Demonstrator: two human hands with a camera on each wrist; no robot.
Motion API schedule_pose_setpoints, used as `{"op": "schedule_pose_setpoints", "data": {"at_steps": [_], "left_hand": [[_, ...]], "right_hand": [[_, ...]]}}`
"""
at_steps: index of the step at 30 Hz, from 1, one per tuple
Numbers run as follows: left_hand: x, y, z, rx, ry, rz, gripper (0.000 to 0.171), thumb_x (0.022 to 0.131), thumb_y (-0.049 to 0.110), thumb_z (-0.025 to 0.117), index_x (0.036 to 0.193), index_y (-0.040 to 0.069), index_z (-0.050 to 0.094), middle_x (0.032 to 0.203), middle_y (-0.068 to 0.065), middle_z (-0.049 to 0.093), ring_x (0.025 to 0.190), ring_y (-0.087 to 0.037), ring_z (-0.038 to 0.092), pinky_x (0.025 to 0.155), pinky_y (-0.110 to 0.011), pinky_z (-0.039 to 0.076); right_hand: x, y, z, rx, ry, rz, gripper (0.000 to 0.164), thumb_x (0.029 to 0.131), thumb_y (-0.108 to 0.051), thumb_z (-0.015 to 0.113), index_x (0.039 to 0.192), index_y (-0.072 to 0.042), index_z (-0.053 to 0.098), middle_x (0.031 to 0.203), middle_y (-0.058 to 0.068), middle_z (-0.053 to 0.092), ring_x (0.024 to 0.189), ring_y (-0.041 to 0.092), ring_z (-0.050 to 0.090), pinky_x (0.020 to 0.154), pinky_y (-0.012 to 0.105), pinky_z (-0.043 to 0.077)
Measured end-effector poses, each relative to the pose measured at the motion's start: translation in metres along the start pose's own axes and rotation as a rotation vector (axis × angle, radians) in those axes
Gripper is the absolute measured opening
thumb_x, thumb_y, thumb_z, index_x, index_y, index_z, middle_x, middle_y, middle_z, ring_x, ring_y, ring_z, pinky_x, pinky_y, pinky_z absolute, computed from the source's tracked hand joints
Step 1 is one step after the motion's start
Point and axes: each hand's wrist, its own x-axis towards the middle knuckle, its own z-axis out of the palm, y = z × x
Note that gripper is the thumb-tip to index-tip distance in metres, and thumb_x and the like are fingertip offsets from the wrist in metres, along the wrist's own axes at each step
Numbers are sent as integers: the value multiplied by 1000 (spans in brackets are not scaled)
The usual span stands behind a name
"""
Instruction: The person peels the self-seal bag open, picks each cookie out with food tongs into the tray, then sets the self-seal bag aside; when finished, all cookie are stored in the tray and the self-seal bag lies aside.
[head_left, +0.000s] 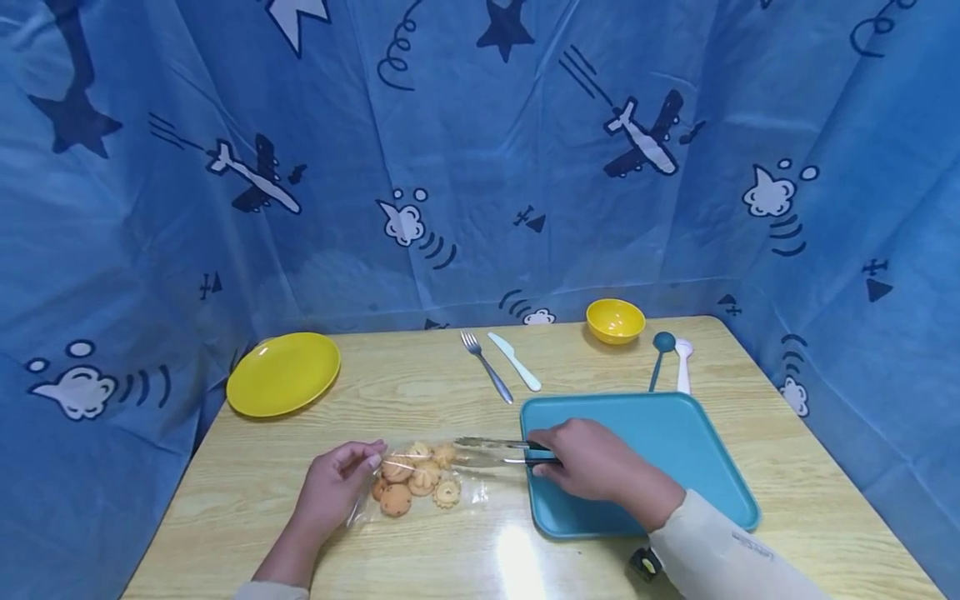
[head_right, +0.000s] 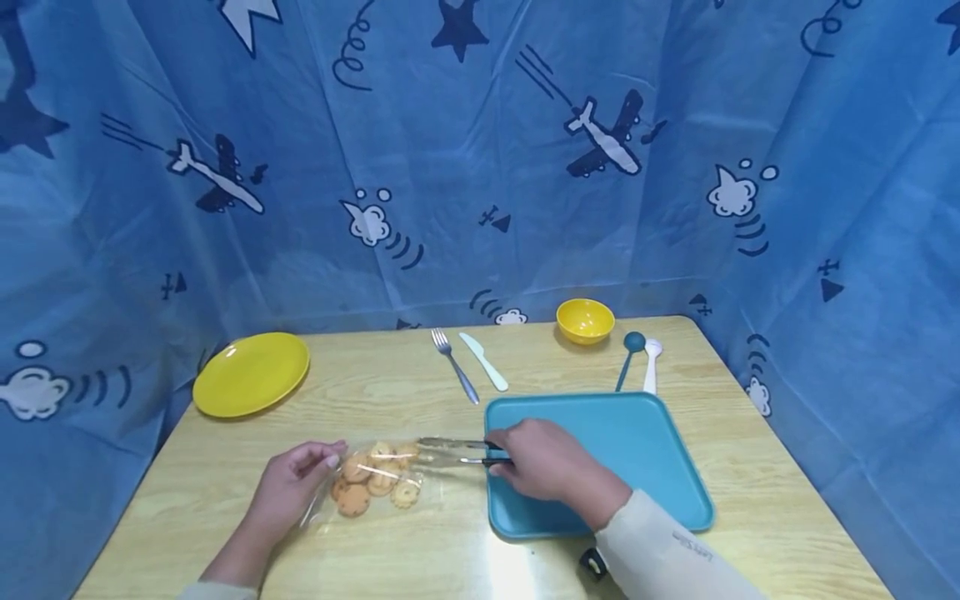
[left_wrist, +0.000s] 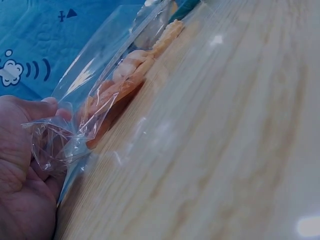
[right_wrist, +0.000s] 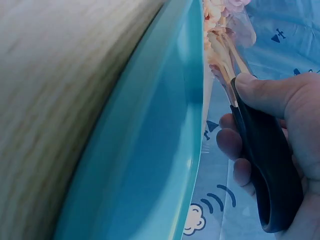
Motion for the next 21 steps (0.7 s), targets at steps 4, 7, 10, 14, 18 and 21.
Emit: {"op": "schedule_pose_setpoints", "data": {"at_steps": [4,7,10,14,18,21], "left_hand": [[0,1,-1,-3,-7,-1,17,96,26,73,100,10,71,126,0,74,124,-16,66,102,-13,49],[0,0,-2,4,-6,-7,16,96,26,73,101,11,71,126,0,74,124,-16,66,102,-13,49],[-1,-1,-2,8,-1,-12,14,96,25,73,100,11,71,125,0,74,124,-16,66,102,-12,49],[-1,-2,-2,3,-3,-4,16,96,25,73,100,11,71,126,0,73,125,-16,66,102,-12,49],[-1,-3,-1,5,0,5,16,96,26,72,101,11,71,125,0,74,125,-16,66,101,-12,49],[0,-3,-1,6,3,6,15,96,25,72,101,10,71,125,0,74,124,-15,66,101,-12,49]], "right_hand": [[6,-4,2,-1,-6,5,46,96,-38,72,133,-13,66,109,-1,77,80,4,65,71,34,58],[10,-7,3,3,-13,1,47,95,-39,72,134,-12,65,111,-1,76,80,5,65,71,33,58],[14,-8,5,13,-27,6,46,95,-39,73,133,-13,66,103,-3,76,71,2,57,64,29,50],[18,-8,5,23,-46,15,46,94,-38,74,132,-13,66,91,-8,72,65,2,51,60,25,44],[21,-7,5,31,-49,1,42,95,-37,74,128,-13,67,78,-14,62,62,3,50,58,24,42],[21,-6,6,37,-40,-12,39,95,-36,74,125,-14,67,73,-16,57,60,4,49,56,24,42]]}}
